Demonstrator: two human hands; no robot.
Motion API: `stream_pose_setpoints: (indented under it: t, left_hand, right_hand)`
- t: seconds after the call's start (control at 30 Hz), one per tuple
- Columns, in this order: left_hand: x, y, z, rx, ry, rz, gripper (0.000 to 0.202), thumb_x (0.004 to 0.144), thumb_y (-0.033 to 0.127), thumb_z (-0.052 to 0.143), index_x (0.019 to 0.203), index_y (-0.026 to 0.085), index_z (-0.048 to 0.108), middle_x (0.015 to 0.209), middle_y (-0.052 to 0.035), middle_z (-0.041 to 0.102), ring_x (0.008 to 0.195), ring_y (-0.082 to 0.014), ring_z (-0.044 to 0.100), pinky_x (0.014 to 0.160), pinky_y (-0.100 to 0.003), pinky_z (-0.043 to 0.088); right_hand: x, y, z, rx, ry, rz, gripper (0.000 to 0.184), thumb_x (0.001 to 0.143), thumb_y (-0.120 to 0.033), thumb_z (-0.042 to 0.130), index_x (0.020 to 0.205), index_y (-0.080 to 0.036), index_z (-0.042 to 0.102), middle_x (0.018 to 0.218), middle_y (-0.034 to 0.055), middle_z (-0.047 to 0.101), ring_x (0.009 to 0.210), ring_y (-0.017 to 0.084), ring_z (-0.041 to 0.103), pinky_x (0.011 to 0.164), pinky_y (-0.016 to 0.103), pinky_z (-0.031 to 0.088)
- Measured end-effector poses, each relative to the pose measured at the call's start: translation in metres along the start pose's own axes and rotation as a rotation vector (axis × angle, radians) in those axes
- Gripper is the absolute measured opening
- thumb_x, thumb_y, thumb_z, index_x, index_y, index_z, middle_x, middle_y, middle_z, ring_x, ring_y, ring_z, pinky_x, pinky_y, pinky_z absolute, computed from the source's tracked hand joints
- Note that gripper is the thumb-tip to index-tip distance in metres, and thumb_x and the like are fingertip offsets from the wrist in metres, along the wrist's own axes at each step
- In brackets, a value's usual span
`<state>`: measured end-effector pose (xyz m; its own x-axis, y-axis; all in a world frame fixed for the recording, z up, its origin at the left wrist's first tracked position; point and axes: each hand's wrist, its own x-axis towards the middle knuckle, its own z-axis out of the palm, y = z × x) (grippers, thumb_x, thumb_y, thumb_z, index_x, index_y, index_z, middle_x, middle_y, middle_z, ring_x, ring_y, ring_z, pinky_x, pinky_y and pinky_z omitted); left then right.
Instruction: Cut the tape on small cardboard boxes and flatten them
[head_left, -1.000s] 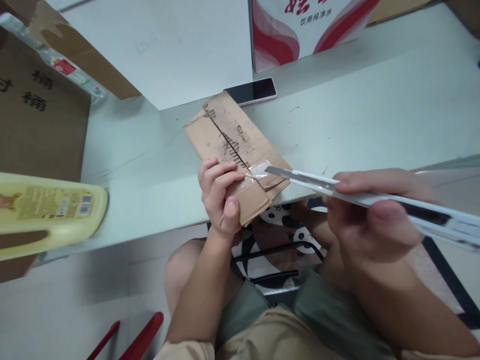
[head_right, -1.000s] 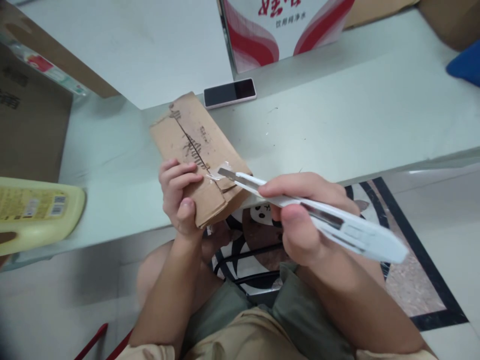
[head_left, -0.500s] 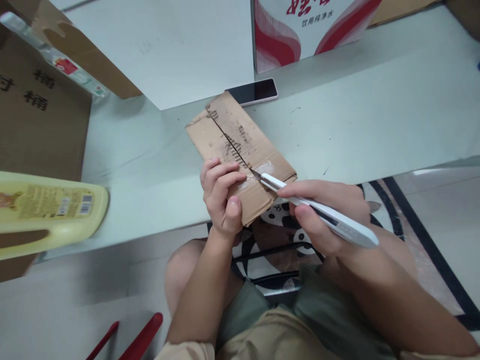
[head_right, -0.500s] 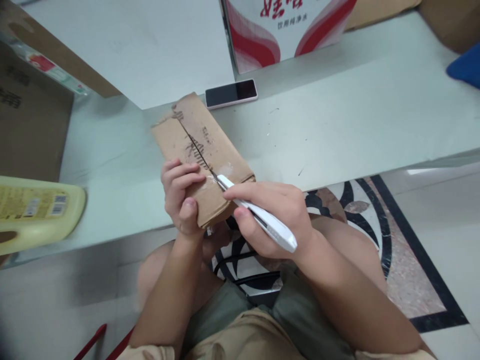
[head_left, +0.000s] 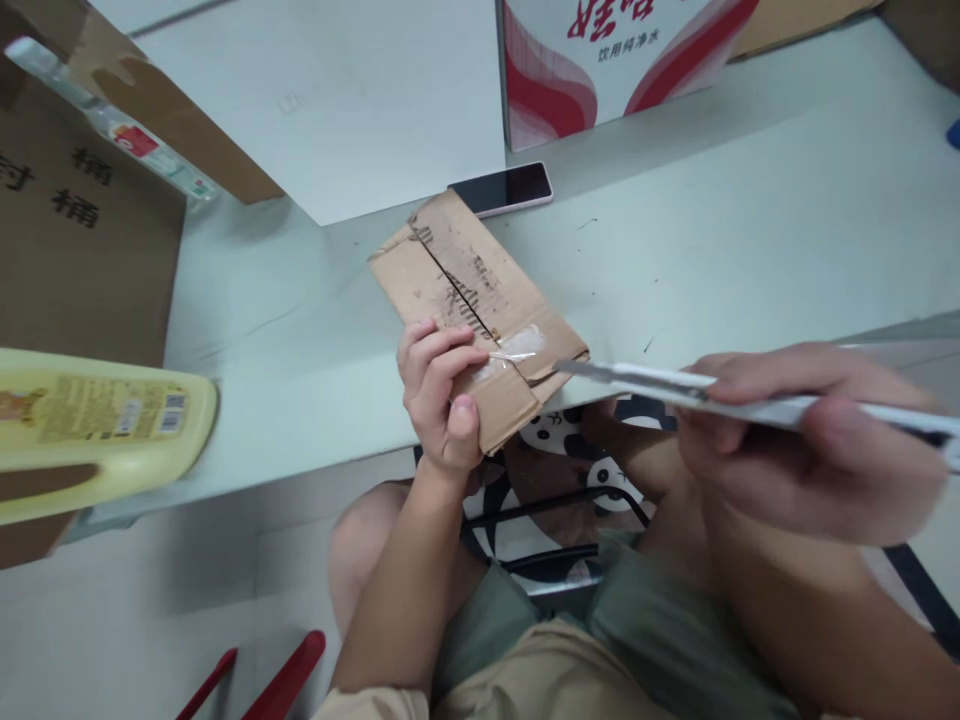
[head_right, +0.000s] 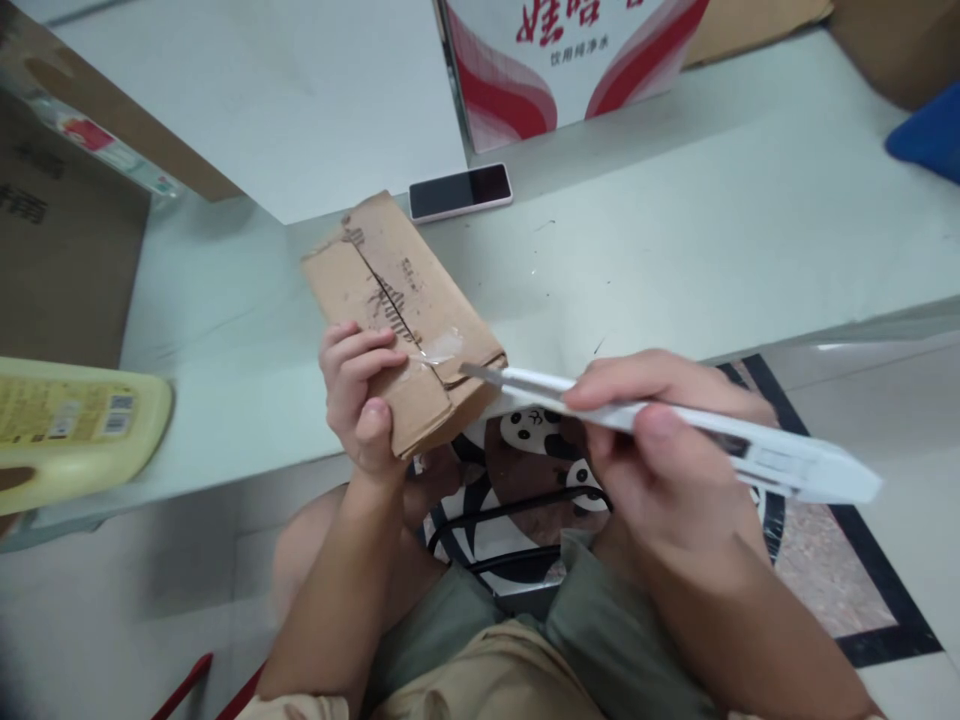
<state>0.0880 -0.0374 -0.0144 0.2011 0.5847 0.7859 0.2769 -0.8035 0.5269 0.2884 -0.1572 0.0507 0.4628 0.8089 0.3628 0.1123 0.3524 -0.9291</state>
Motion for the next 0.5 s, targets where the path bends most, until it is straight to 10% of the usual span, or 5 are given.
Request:
stream_pose_setpoints:
  t: [0.1, 0.5]
  left_hand:
    - [-0.001, -0.001, 0.0, -0.004, -0.011, -0.01, 0.034, 0.099, 0.042, 0.041, 0.105, 0.025, 0.07, 0.113, -0.0047, 0.072, 0.113, -0.0265, 0.064, 0.116, -0.052, 0.042]
    - [0.0, -0.001, 0.001, 0.044, 0.011, -0.005, 0.036, 0.1, 0.043, 0.039, 0.101, 0.025, 0.07, 0.109, -0.0053, 0.071, 0.115, -0.0275, 0.061, 0.115, -0.053, 0.043]
  right_hand:
    - [0.002, 0.013, 0.007, 0.17, 0.149, -0.005, 0.019, 0.089, -0.044, 0.073, 0.087, -0.027, 0.082, 0.053, -0.0004, 0.058, 0.043, 0.014, 0.049, 0.037, 0.029, 0.034]
    - [0.001, 0.014, 0.02, -0.25, -0.249, -0.214, 0.019, 0.097, -0.026, 0.057, 0.097, -0.025, 0.076, 0.071, -0.0011, 0.076, 0.048, 0.011, 0.063, 0.051, 0.023, 0.052]
